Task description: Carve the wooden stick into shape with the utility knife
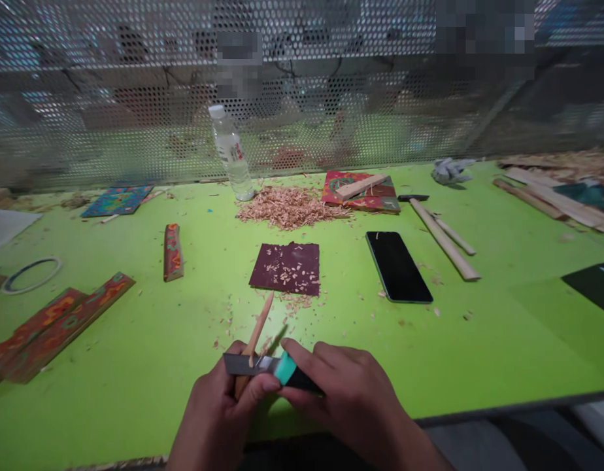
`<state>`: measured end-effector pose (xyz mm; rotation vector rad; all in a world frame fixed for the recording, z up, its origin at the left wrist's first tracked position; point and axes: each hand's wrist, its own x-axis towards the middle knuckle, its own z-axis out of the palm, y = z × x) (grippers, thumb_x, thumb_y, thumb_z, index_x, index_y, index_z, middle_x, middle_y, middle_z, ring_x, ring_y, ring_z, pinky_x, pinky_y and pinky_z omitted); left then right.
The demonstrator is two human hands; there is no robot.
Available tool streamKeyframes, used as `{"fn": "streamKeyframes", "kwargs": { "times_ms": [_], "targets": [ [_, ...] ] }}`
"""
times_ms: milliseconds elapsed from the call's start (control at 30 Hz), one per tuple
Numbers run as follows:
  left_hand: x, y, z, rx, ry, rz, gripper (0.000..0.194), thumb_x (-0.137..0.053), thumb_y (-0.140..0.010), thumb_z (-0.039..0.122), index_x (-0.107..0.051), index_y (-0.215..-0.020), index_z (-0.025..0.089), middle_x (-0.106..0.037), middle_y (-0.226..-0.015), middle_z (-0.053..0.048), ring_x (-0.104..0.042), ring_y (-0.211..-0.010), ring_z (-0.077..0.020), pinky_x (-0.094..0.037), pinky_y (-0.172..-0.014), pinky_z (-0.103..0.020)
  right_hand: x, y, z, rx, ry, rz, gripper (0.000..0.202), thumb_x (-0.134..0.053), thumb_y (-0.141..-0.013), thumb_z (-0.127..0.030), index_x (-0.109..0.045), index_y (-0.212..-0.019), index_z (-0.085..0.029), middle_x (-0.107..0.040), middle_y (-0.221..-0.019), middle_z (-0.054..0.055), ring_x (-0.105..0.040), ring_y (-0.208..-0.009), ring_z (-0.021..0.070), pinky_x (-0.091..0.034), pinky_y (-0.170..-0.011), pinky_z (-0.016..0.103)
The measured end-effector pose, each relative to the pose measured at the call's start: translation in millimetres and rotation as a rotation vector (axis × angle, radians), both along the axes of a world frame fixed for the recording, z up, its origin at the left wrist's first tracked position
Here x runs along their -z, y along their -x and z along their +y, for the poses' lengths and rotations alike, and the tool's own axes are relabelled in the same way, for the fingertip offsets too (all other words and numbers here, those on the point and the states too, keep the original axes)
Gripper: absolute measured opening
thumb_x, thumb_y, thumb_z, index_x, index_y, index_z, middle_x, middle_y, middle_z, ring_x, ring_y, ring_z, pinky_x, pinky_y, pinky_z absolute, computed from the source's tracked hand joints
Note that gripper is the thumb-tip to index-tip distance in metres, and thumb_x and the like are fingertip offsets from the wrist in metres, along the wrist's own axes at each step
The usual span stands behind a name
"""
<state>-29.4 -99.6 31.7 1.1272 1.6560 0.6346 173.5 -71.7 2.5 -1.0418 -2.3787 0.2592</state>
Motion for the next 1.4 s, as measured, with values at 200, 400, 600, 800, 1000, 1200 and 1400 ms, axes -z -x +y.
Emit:
{"fn": "streamKeyframes", "kwargs": {
  "times_ms": [200,400,600,800,1000,1200,1400],
  "targets": [
    [-0.4,-3.3,-0.4,-0.052,0.004,0.042,0.027,-0.071,-0.083,0.051,-0.065,-0.081,0.025,-0.075,-0.07,0.0,-0.064,-0.069,-0.0253,-0.036,-0.066,-0.029,1.7,-2.2,-2.0,0.034,-0.044,-0.016,0.047,-0.045,-0.112,-0.051,-0.071,-0.128,-0.016,-0.07,-0.072,0.0,-0.067,-0.058,0.0151,-0.046,-0.056,0.028],
    [-3.7,-5.7,-0.5,-0.103,0.012,0.057,0.03,-0.074,-0.081,0.055,-0.072,-0.085,0.025,-0.079,-0.076,-0.002,-0.067,-0.074,-0.0281,-0.038,-0.067,-0.031,2.3,-0.7,-3.5,0.081,-0.108,-0.015,0.046,-0.047,-0.111,-0.049,-0.074,-0.127,-0.015,-0.066,-0.069,-0.001,-0.064,-0.058,0.0165,-0.043,-0.057,0.031],
    [-4.0,-4.1,-0.6,-0.062,-0.027,0.019,0.026,-0.069,-0.085,0.05,-0.07,-0.086,0.024,-0.075,-0.073,0.001,-0.062,-0.069,-0.024,-0.037,-0.066,-0.03,4.9,-5.1,-5.6,0.141,-0.119,0.016,0.042,-0.054,-0.11,-0.047,-0.071,-0.134,-0.017,-0.07,-0.071,0.0,-0.065,-0.059,0.0158,-0.048,-0.061,0.03],
    [-0.8,0.1,-1.0,-0.03,-0.097,-0.077,0.021,-0.063,-0.093,0.044,-0.065,-0.086,0.024,-0.069,-0.075,0.002,-0.057,-0.071,-0.021,-0.036,-0.066,-0.028,5.6,-8.9,-2.0,0.146,-0.004,0.045,0.042,-0.055,-0.11,-0.043,-0.066,-0.137,-0.014,-0.081,-0.091,0.008,-0.076,-0.072,0.0185,-0.057,-0.067,0.027],
    [6.8,6.9,-0.5,0.051,-0.066,-0.174,0.024,-0.066,-0.088,0.046,-0.064,-0.091,0.022,-0.063,-0.072,0.003,-0.052,-0.072,-0.02,-0.038,-0.067,-0.028,-1.2,-5.1,3.0,0.043,0.066,-0.011,0.049,-0.043,-0.112,-0.053,-0.068,-0.133,-0.017,-0.077,-0.077,0.001,-0.075,-0.064,0.0172,-0.055,-0.06,0.027],
    [4.1,4.0,-0.3,0.053,-0.066,-0.187,0.025,-0.067,-0.087,0.047,-0.062,-0.089,0.022,-0.065,-0.075,0.002,-0.056,-0.072,-0.0203,-0.037,-0.066,-0.028,-6.9,-2.4,4.3,-0.016,0.086,-0.048,0.063,-0.031,-0.111,-0.063,-0.073,-0.125,-0.017,-0.076,-0.071,0.0,-0.072,-0.058,0.0174,-0.051,-0.055,0.029],
    [2.5,0.2,-2.0,0.068,-0.011,-0.024,0.03,-0.06,-0.089,0.053,-0.057,-0.082,0.024,-0.063,-0.068,0.003,-0.054,-0.066,-0.0208,-0.033,-0.064,-0.029,-7.0,-0.5,3.9,-0.016,0.088,-0.031,0.06,-0.035,-0.111,-0.061,-0.073,-0.125,-0.016,-0.077,-0.074,-0.001,-0.072,-0.059,0.0162,-0.05,-0.056,0.029]
  ]
}}
